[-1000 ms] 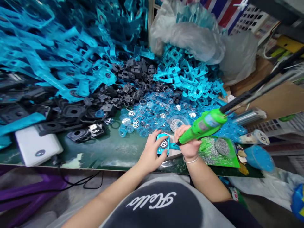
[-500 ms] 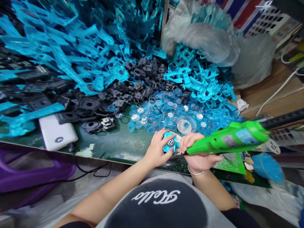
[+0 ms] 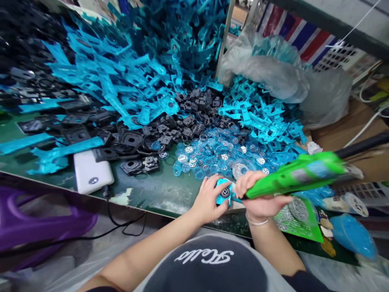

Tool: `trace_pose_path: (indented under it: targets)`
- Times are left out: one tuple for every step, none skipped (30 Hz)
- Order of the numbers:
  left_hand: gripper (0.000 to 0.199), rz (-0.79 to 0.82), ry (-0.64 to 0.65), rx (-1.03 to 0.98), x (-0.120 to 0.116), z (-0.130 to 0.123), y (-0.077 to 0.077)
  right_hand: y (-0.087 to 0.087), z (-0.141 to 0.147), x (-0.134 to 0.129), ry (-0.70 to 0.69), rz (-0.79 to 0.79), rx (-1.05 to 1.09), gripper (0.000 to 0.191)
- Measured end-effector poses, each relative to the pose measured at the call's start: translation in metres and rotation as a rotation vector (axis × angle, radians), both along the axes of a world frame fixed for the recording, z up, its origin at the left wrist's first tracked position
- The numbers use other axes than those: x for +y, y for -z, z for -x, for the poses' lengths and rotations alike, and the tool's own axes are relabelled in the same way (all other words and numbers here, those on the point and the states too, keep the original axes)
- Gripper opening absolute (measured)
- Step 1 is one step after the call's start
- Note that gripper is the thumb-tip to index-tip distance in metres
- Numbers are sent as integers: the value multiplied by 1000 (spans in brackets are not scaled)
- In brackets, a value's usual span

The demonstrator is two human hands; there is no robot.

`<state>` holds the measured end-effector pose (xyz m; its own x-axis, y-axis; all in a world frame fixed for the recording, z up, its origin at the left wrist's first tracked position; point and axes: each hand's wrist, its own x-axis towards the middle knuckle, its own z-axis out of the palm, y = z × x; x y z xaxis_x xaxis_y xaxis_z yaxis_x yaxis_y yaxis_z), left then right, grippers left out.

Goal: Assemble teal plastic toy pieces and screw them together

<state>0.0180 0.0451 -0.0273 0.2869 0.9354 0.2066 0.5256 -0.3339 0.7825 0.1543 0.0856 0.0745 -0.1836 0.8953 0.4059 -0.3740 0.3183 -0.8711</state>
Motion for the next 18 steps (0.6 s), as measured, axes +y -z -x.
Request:
trace_pose_path:
  targets:
    - [57,-13,1,4,0,0,1,-2,4,10,23,-37,41,74]
    - [57,-28,0,7,0,0,1,-2,9,21,41,-67,75,72]
    - [56,-42,-1,7,0,0,1,0,15,31,47,-83,96,70]
    - [55,-53,0,7,0,0,1,4,21,40,39,-84,101,69]
    - [53,-58,2,7,0,0,1,9,27,47,18,-74,92,69]
    - [51,-60,6,7,0,1,1,15,31,53,-7,-59,80,68]
    - [50,-61,11,7,1,1,1,21,35,56,-28,-44,65,67]
    - [49,-61,13,7,1,1,0,27,37,57,-40,-33,49,67]
    - [49,-60,14,6,1,1,-1,33,38,57,-45,-26,31,66]
    - [48,-58,12,3,2,1,-1,37,39,57,-46,-19,10,66]
    - [47,-58,10,-1,3,1,-2,41,39,55,-47,-14,-9,67]
    - [47,-59,10,-4,3,1,-2,43,38,53,-47,-12,-24,68]
    - [46,-59,10,-4,4,2,-3,45,39,52,-49,-12,-35,68]
    - [46,-59,11,-3,4,2,-3,45,39,50,-54,-11,-43,69]
    - [45,-58,14,0,5,2,-4,46,40,49,-58,-10,-48,69]
    - [45,-56,14,4,4,2,-4,46,42,49,-57,-9,-51,68]
    - [45,-52,17,9,4,2,-4,45,43,49,-53,-8,-52,68]
    - [45,-45,22,15,3,2,-4,44,45,49,-46,-8,-52,66]
